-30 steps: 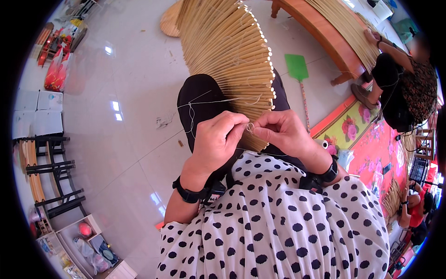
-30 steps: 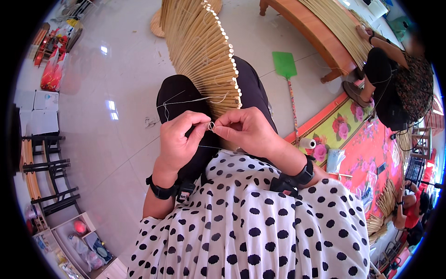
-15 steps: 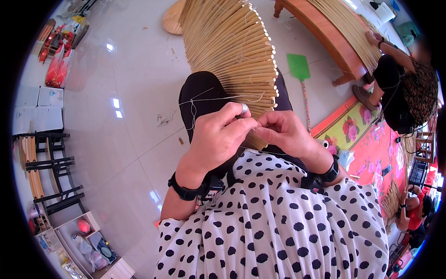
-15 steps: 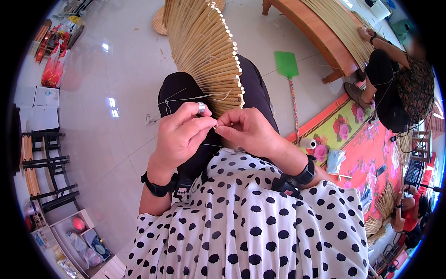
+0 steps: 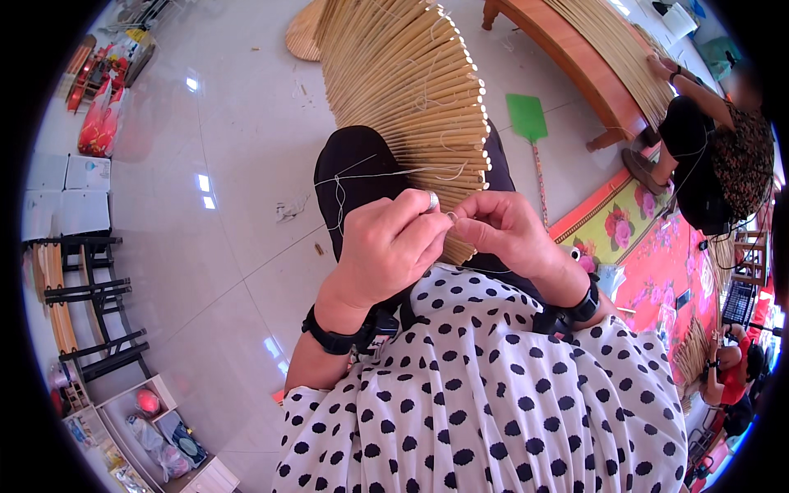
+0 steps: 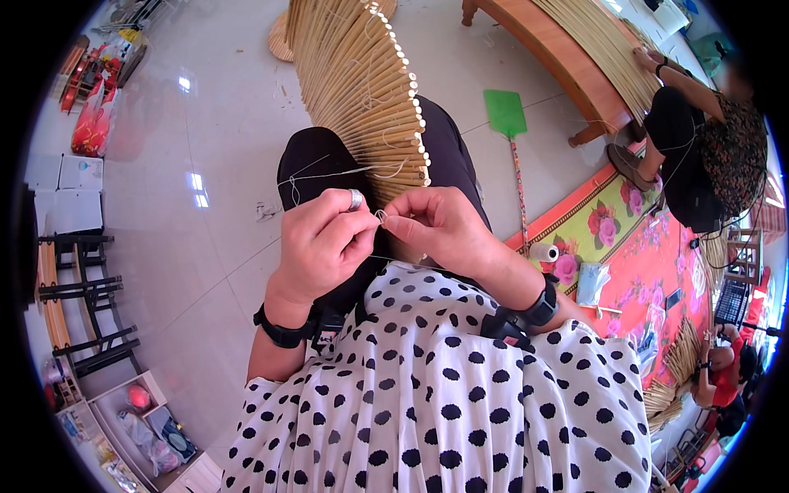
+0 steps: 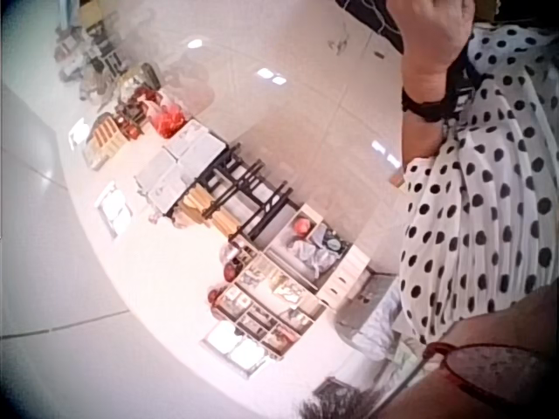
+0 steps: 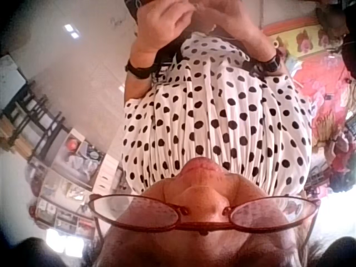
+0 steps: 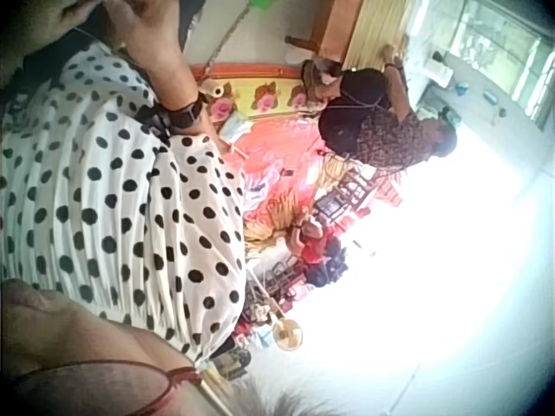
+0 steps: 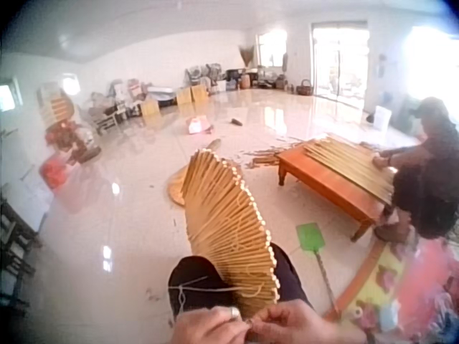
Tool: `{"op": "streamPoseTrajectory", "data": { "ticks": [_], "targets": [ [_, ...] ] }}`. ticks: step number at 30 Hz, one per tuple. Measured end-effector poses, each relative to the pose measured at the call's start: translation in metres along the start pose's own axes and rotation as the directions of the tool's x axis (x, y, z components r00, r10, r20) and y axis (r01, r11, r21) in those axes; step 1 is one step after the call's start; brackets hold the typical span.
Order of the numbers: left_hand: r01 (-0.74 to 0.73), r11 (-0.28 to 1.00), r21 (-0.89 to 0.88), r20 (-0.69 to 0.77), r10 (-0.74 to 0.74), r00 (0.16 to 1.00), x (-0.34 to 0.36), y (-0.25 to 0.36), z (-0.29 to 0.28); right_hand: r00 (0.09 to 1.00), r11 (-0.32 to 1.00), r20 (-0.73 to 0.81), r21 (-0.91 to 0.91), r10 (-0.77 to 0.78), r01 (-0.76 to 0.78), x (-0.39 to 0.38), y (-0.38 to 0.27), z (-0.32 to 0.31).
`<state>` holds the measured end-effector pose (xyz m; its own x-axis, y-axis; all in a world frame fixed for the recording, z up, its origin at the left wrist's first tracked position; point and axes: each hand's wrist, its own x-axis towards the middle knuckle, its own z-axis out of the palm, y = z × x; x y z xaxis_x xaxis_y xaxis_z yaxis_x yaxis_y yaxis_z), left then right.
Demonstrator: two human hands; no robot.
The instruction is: The person sews together a circular reed mat using a needle and thread, occasionally using scissors to cut the thread.
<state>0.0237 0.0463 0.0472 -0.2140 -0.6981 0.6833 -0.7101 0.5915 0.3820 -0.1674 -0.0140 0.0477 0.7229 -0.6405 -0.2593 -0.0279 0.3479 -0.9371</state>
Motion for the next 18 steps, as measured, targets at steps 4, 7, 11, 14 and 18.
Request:
{"op": "streamPoseTrajectory", "data": {
  "ticks": [4, 7, 11, 14, 18],
  "targets": [
    [0.043, 0.996, -0.078, -0.039, -0.046, 0.998, 0.001, 0.003, 0.004, 1.000, 0.998, 0.018, 0.071, -0.001, 0.000, 0.000, -0.002, -0.002],
    [0.257, 0.919, -0.299, 0.102, -0.237, 0.966, 0.001, 0.009, -0.001, 0.999, 0.997, 0.037, 0.074, -0.008, 0.005, -0.002, -0.003, -0.006],
    [0.428, 0.737, -0.523, 0.188, -0.391, 0.901, 0.000, 0.009, -0.002, 0.995, 0.995, 0.099, 0.096, -0.016, 0.006, -0.004, -0.007, -0.003],
    [0.537, 0.623, -0.568, 0.259, -0.485, 0.836, -0.001, 0.010, -0.002, 0.991, 0.995, 0.132, 0.101, -0.021, 0.007, -0.005, -0.011, -0.002],
    [0.425, 0.753, -0.502, 0.230, -0.358, 0.905, 0.003, 0.007, -0.007, 0.988, 0.992, 0.153, 0.129, -0.014, -0.006, -0.005, -0.009, -0.005]
  ]
}}
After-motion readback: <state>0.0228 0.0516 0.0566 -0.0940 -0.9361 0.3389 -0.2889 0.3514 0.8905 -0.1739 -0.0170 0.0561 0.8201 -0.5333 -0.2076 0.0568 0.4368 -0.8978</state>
